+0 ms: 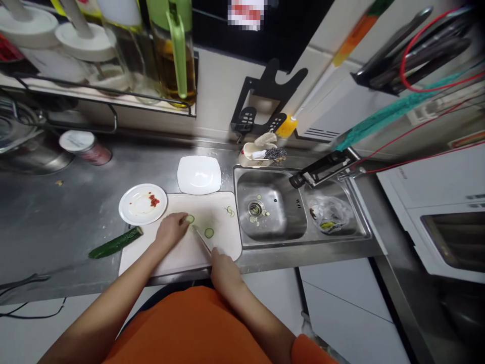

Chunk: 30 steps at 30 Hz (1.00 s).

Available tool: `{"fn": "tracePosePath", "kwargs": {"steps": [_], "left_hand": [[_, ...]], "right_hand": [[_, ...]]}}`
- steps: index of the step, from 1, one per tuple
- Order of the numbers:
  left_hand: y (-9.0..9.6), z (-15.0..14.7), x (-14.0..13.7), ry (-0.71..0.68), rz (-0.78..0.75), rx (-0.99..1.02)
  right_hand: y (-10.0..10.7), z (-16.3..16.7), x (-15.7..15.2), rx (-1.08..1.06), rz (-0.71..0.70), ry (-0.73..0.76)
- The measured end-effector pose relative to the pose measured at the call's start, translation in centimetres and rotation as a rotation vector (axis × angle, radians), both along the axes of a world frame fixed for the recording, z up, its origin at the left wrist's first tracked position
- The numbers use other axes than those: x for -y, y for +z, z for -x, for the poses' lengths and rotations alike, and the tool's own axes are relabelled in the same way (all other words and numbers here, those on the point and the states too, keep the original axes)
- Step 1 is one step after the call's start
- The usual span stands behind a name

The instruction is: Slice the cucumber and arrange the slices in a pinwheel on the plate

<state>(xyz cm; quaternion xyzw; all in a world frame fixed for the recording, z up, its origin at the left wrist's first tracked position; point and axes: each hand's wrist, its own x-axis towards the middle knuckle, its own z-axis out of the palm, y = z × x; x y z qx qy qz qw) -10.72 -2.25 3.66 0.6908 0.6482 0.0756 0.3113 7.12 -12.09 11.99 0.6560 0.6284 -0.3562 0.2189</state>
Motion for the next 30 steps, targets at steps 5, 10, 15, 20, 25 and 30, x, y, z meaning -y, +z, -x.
{"fn": "tracePosePath", "kwargs": {"steps": [5, 10, 15, 20, 25, 30], "left_hand": [[-0.8, 0.3, 0.5, -0.005, -0.061, 0.032], [-1.3, 0.3, 0.7, 0.013, -0.066, 0.038], [-1.3, 0.4, 0.7, 0.015, -0.043, 0.047], [-1.5, 0.4, 0.8, 0.023, -0.057, 0.049], [-1.5, 0.4, 0.8, 0.005, -0.092, 0.052], [-1.4, 0.4, 0.7, 0.007, -0.083, 0.056]], "right_hand": [[0.0, 0.7, -0.4, 0.003, -0.027, -0.012], [-0.4, 1.8, -1.2, -0.002, -0.053, -0.014], [-0.5, 2.3, -1.7, -0.011, -0.058, -0.028], [-0.4, 2.5, -2.0, -0.001, -0.062, -0.021], [-0.6, 2.6, -2.0, -0.019, -0.080, -0.035], [-0.7, 2.7, -2.1, -0.022, -0.075, -0.035]]}}
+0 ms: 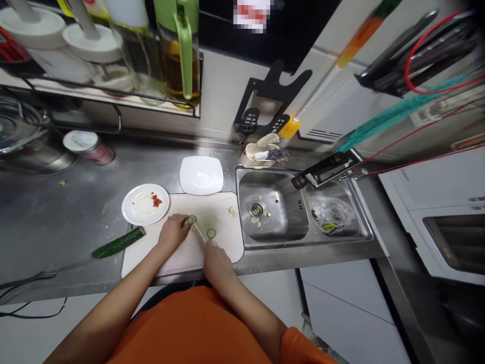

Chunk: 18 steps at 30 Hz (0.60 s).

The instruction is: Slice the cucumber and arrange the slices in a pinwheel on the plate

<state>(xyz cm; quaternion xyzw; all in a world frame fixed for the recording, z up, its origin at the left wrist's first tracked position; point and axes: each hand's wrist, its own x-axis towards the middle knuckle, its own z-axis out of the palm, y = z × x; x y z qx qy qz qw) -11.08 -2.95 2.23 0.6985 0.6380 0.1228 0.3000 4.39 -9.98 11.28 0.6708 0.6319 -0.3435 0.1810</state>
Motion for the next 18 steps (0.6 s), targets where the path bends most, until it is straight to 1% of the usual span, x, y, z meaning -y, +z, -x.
{"fn": "tracePosePath", "kwargs": {"steps": [9, 14, 18], "left_hand": [[0.2, 0.0, -0.1, -0.009, 0.034, -0.015], [0.2, -0.1, -0.3, 0.000, 0.042, -0.045], [0.0, -0.3, -0.4, -0.020, 0.045, -0.043]], "right_hand": [[-0.2, -0.1, 0.1, -0.037, -0.012, 0.027], [0.0, -0.8, 0.8, -0.007, 0.021, 0.031], [0.2, -1.3, 1.6, 0.021, 0.033, 0.025]]}}
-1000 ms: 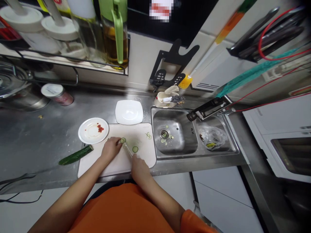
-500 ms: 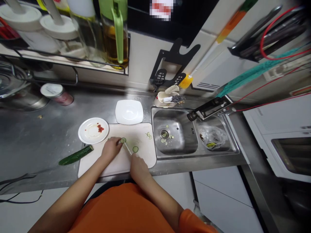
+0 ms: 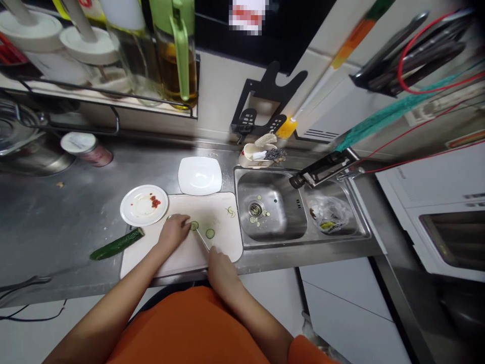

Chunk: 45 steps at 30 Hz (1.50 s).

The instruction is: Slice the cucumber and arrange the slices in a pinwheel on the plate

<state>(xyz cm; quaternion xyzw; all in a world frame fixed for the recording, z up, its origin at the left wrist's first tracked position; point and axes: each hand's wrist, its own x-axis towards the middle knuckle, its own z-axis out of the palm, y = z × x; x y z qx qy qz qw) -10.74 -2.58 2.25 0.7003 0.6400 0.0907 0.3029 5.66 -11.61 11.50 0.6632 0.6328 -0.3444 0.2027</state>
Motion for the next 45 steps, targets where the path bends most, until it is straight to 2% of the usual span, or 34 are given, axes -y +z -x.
{"fn": "tracePosePath", "kwargs": {"steps": [5, 10, 22, 27, 35, 45], "left_hand": [[0.2, -0.4, 0.1, -0.047, 0.018, 0.002], [0.7, -0.8, 0.0, -0.033, 0.033, -0.022], [1.8, -1.4, -0.5, -0.021, 0.109, 0.009], [2.2, -0.5, -0.1, 0.076, 0.137, 0.050], [2.0, 3.8, -0.1, 0.305, 0.081, -0.016], [2.2, 3.7, 0.5, 0.282, 0.053, -0.263]], "right_hand": [[-0.4, -0.4, 0.4, -0.007, 0.012, 0.003], [-0.7, -0.7, 0.3, -0.026, 0.022, 0.008], [0.2, -2.0, 1.9, 0.013, 0.060, -0.032], [0.4, -2.1, 1.6, 0.010, 0.062, -0.063], [0.7, -2.1, 1.3, 0.002, 0.093, -0.069], [0.6, -2.1, 1.4, 0.009, 0.081, -0.041]]}}
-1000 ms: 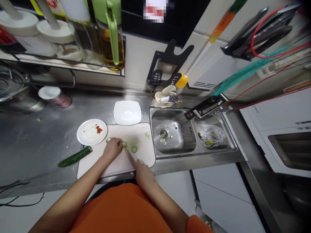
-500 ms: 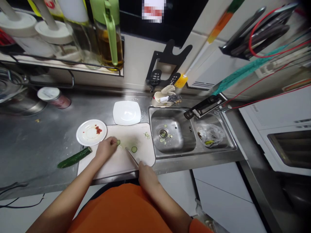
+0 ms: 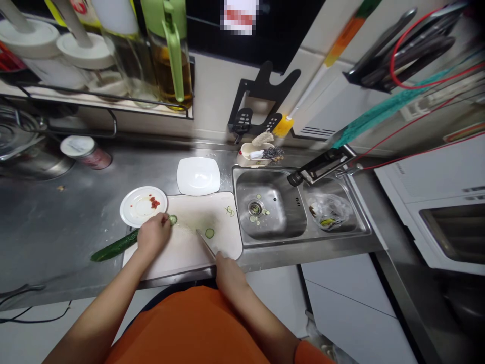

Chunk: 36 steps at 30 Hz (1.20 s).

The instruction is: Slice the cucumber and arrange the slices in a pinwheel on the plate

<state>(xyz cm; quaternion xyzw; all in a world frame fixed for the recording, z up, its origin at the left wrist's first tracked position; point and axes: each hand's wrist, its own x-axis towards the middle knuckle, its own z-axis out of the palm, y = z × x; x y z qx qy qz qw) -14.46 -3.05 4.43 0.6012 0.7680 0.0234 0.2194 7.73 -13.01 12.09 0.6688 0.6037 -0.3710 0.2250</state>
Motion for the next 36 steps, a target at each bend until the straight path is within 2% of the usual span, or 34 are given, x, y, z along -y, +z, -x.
{"fn": "tracePosePath", "kwargs": {"steps": [3, 6, 8, 11, 14, 17, 22, 28, 30, 36], "left_hand": [[0.1, -0.2, -0.1, -0.056, -0.085, 0.006], [0.2, -1.4, -1.0, -0.217, -0.142, 0.195], [0.2, -3.0, -1.8, -0.348, -0.087, 0.334], [0.2, -6.1, -3.2, -0.521, 0.093, 0.408], [0.0, -8.9, -4.1, -0.737, 0.200, 0.337], [-0.3, -10.3, -4.3, -0.827, 0.249, 0.260], [-0.3, -10.8, -4.1, -0.826, 0.289, 0.210], [0.3, -10.4, -4.0, -0.793, 0.298, 0.245], [0.4, -9.7, -4.0, -0.697, 0.289, 0.264], [0.6, -6.7, -3.5, -0.270, 0.198, 0.188]], "right_hand": [[0.5, 0.1, -0.1, 0.009, 0.002, 0.013], [0.8, 0.1, 0.0, 0.032, -0.009, 0.034], [0.7, 0.1, 0.2, 0.045, -0.018, 0.050], [0.4, 0.0, 0.4, 0.065, -0.029, 0.062], [0.0, -0.1, 0.6, 0.072, -0.047, 0.063], [-0.2, -0.2, 0.6, 0.061, -0.069, 0.058], [-0.5, -0.4, 0.7, 0.036, -0.071, 0.042], [-0.6, -0.5, 0.5, 0.039, -0.064, 0.062], [-0.6, -0.6, 0.5, 0.037, -0.066, 0.060], [-0.3, -0.7, 0.2, 0.011, -0.056, 0.061]]}}
